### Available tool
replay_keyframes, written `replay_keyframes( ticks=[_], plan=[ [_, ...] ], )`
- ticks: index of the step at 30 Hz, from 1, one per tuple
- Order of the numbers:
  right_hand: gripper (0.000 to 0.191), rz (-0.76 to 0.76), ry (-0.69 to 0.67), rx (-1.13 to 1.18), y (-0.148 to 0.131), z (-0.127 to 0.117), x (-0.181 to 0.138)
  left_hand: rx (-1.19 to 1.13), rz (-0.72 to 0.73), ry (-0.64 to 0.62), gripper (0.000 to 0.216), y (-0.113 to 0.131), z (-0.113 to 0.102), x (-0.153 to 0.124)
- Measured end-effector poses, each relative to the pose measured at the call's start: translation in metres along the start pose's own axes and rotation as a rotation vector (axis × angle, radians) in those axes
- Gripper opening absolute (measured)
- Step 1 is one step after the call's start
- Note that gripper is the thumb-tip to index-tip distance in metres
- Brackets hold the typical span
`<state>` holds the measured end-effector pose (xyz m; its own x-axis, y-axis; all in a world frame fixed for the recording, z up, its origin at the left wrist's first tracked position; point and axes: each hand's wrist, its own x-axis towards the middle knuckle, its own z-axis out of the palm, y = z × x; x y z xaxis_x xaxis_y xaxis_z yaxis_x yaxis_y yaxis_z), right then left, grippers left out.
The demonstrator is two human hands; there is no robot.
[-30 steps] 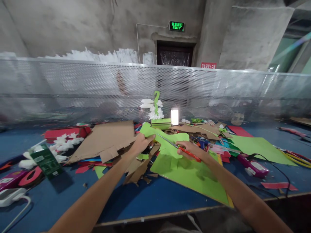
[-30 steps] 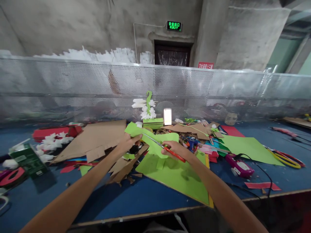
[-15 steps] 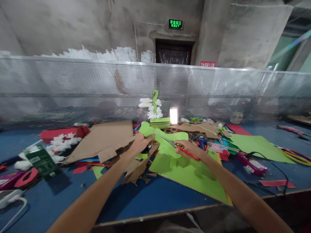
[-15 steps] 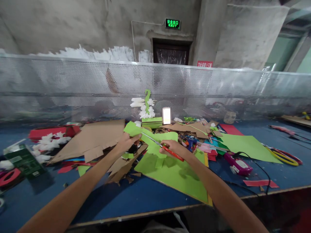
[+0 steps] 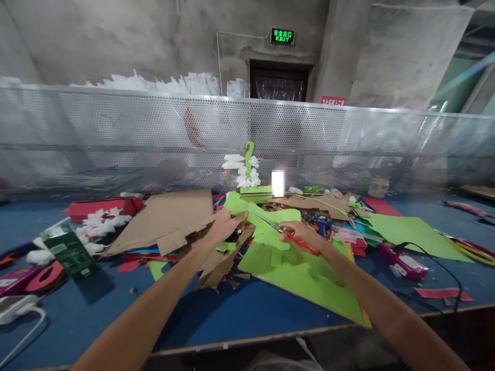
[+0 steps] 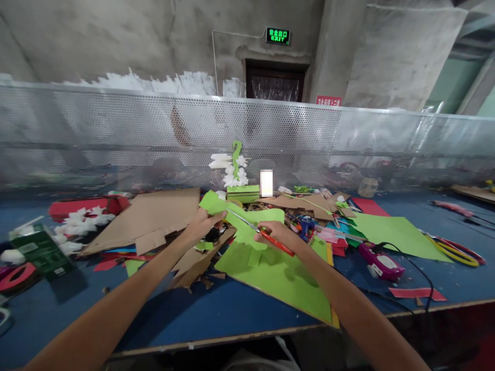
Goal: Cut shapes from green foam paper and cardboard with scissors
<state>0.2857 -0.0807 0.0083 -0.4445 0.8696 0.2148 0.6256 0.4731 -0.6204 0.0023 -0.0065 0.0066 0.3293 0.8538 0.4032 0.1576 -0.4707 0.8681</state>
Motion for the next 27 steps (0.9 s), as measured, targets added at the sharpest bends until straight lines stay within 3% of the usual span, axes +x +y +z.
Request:
replay_keyframes(
  ticks=[14,27],
  plan=[
    [0.066,-0.078,0.004,0.007,0.009,0.005,0.001,0.0,0.007,-0.01,0.035,0.005,0.003,-0.004],
    [0.058,-0.02,0.01,0.025,0.006,0.003,0.002,-0.049,0.014,-0.051,0.036,-0.003,0.002,-0.001]
  ],
)
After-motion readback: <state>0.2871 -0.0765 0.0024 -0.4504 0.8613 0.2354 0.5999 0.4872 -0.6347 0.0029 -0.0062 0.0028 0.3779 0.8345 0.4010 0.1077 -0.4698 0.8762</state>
